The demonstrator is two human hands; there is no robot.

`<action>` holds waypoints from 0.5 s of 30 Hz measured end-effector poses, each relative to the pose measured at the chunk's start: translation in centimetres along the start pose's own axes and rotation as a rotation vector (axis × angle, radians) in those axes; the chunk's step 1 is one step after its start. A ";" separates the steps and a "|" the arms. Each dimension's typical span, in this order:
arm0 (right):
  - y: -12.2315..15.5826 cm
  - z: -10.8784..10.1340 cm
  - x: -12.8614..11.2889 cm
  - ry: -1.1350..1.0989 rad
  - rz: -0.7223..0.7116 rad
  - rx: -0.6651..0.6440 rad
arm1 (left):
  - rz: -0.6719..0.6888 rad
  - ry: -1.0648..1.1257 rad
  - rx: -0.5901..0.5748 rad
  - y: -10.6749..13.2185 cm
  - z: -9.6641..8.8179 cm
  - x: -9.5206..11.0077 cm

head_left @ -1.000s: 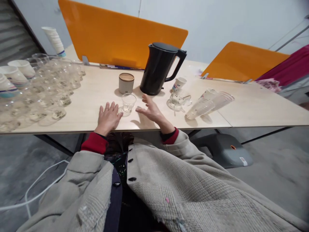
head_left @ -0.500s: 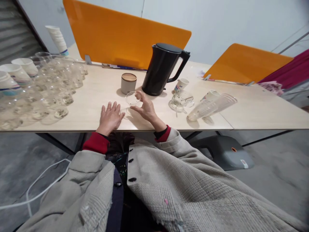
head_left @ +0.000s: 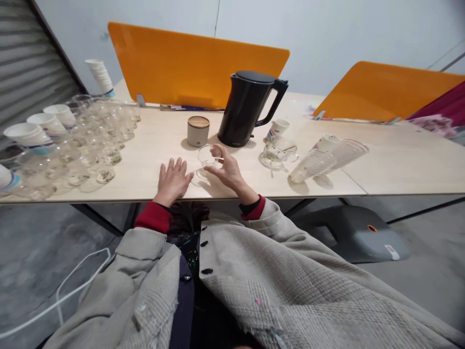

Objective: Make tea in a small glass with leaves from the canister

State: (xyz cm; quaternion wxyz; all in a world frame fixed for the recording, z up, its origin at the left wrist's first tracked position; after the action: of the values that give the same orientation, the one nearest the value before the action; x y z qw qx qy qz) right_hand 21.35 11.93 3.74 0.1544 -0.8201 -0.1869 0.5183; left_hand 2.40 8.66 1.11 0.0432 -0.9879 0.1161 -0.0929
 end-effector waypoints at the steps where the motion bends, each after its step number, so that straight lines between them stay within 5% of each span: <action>1: 0.1 0.1 0.1 -0.014 0.007 -0.005 | 0.001 -0.002 0.000 0.0 0.0 0.0; 15: 1.0 1.2 0.6 -0.123 -0.012 -0.045 | -0.008 0.036 -0.028 -0.2 0.3 -0.1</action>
State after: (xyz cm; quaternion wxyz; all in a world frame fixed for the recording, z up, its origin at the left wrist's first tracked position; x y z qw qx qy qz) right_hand 20.67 11.37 2.33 0.1274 -0.7889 -0.2125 0.5623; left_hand 2.38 8.90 0.81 0.0268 -0.9871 0.1140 -0.1090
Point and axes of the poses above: each hand's wrist, its own y-axis away from the middle knuckle, its own z-axis out of the palm, x = y × z, the point moved 10 cm from there along -y, towards the middle knuckle
